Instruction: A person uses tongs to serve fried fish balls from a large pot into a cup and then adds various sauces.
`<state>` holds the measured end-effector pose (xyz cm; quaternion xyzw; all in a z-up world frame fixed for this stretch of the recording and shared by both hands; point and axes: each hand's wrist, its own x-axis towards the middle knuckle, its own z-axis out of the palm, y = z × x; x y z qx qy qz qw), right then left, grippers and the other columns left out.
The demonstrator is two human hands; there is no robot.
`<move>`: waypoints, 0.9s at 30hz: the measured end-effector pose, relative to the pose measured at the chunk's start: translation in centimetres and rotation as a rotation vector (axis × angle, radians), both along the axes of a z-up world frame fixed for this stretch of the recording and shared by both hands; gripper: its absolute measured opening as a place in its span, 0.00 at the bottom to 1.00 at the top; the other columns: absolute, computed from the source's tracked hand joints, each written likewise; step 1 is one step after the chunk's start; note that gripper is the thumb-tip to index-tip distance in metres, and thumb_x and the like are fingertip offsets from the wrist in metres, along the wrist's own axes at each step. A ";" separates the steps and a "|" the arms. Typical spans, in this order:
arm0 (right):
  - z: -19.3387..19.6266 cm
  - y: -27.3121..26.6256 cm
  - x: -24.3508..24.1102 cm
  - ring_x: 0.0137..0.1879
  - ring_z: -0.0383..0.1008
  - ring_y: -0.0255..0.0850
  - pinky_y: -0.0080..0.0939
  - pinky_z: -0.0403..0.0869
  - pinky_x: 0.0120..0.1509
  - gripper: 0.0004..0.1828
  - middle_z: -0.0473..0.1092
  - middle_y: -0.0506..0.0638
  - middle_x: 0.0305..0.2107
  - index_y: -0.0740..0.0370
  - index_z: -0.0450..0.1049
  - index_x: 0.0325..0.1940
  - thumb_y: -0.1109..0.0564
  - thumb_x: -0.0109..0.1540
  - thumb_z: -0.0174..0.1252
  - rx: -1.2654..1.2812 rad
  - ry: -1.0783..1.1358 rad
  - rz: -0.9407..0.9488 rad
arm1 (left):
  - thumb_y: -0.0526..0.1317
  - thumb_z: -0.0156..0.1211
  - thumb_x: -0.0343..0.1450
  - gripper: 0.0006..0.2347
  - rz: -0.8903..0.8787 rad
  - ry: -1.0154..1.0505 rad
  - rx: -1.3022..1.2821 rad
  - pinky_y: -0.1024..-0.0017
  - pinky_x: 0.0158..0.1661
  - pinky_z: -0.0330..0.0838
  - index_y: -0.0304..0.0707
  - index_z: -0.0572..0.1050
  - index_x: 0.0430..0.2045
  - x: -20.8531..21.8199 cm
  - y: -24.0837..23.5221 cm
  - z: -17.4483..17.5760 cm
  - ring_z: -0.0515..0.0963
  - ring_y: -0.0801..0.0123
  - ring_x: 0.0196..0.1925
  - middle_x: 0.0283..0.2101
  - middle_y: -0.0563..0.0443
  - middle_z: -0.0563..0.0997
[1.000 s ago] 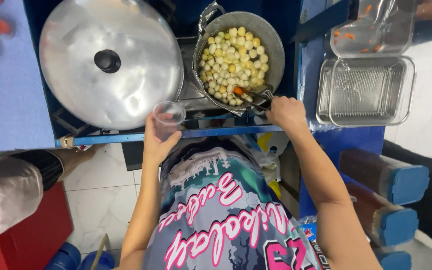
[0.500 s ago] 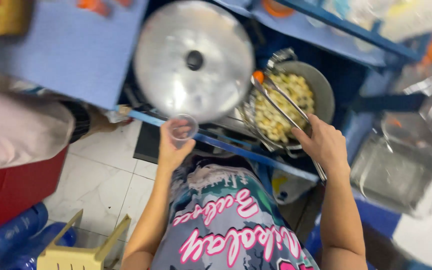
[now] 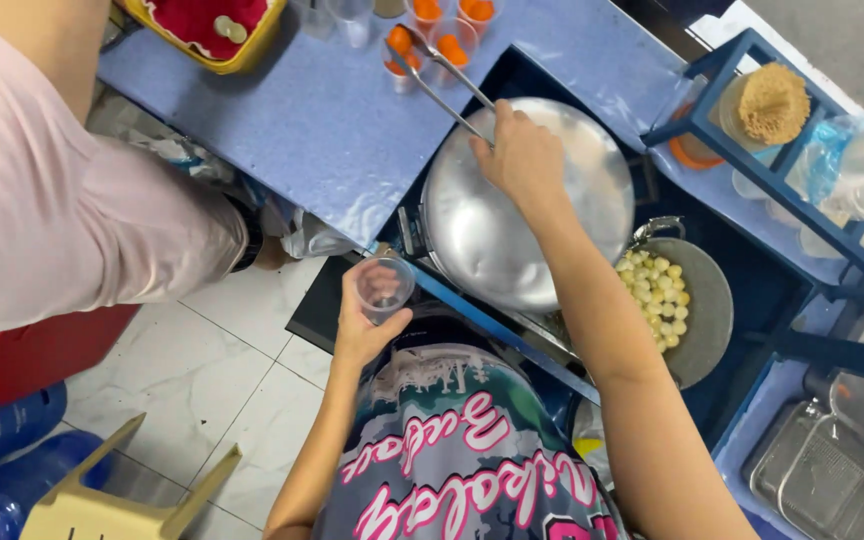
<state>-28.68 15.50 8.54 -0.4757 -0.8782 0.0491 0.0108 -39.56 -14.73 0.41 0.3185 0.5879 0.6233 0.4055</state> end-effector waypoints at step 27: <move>-5.0 -20.7 51.1 0.43 0.81 0.63 0.64 0.78 0.46 0.25 0.77 0.58 0.42 0.53 0.71 0.63 0.39 0.67 0.56 -0.257 -0.364 -0.883 | 0.54 0.82 0.55 0.39 -0.706 0.251 0.138 0.58 0.54 0.76 0.30 0.72 0.57 13.1 10.1 3.5 0.81 0.56 0.50 0.46 0.40 0.80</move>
